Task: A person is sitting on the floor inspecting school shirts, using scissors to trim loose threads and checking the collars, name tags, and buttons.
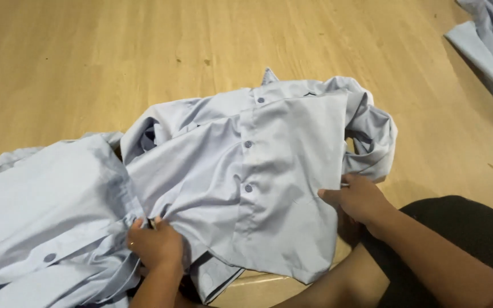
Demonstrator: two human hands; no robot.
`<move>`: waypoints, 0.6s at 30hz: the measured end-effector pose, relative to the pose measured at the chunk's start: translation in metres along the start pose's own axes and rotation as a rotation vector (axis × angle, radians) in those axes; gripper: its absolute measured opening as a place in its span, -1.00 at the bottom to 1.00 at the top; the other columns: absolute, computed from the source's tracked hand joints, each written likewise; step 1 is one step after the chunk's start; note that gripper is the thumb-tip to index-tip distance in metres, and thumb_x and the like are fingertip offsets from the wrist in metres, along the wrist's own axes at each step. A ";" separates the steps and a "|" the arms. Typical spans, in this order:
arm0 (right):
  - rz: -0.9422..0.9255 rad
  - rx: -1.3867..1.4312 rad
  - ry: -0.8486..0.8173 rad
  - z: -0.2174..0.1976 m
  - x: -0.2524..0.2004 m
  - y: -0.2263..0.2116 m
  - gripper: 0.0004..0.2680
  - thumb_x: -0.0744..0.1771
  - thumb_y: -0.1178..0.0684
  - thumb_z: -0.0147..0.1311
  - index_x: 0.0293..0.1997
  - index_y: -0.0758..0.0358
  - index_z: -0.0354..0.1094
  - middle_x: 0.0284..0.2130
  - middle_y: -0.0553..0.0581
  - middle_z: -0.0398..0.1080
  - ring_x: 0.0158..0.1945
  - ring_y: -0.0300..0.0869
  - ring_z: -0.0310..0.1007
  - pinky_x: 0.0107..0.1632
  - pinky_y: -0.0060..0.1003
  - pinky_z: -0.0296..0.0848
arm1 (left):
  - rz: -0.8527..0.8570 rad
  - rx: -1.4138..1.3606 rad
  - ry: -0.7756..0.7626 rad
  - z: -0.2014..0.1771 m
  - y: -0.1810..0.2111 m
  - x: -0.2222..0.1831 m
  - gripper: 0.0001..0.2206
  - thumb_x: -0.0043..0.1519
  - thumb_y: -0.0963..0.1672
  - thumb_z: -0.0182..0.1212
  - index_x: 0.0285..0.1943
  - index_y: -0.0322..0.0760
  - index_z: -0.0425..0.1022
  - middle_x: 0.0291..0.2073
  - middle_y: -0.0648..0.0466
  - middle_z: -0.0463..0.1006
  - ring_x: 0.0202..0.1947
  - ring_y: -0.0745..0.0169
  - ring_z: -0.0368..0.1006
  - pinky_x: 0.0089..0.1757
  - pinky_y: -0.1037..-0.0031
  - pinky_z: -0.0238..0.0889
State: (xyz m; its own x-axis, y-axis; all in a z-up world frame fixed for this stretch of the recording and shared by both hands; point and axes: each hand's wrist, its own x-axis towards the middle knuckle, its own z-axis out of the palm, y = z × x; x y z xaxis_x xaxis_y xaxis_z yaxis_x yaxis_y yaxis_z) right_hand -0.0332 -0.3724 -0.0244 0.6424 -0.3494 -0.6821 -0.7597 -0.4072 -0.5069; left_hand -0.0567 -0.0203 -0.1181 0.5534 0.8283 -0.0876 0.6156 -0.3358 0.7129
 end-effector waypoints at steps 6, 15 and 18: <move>-0.079 0.153 0.092 -0.017 -0.016 -0.002 -0.80 0.30 -0.08 0.26 -0.30 0.26 0.46 -0.57 0.25 0.45 -0.64 -0.01 0.34 -0.57 -0.19 0.27 | -0.070 0.003 -0.123 -0.033 0.017 0.003 -0.63 0.24 0.03 0.28 0.11 -0.20 0.49 -0.06 0.05 0.64 -0.01 0.02 0.54 0.07 0.27 0.28; -0.139 0.094 0.276 -0.037 -0.029 0.000 -0.69 0.24 -0.14 0.29 -0.05 0.21 0.44 -0.06 0.19 0.52 0.03 -0.01 0.46 0.05 -0.12 0.32 | -0.199 -0.048 -0.582 -0.078 0.056 0.000 -0.79 0.14 -0.05 0.41 -0.31 -0.30 0.67 -0.34 0.10 0.68 -0.30 0.22 0.49 -0.25 0.54 0.16; -0.143 -0.104 0.362 -0.030 -0.036 0.000 -0.62 0.28 -0.25 0.19 -0.01 0.25 0.33 -0.11 0.24 0.46 -0.03 0.12 0.40 -0.12 0.03 0.32 | -0.193 -0.006 -0.543 -0.096 0.067 -0.007 -0.66 0.02 0.00 0.55 -0.30 -0.37 0.60 -0.31 0.02 0.69 -0.27 0.12 0.49 -0.26 0.38 0.15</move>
State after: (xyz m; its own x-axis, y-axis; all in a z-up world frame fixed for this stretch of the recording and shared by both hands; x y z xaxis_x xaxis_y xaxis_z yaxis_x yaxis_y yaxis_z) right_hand -0.0533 -0.3856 0.0156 0.7489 -0.5502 -0.3695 -0.6578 -0.5497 -0.5148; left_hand -0.0730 -0.0054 -0.0025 0.6409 0.5248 -0.5602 0.7319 -0.1975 0.6522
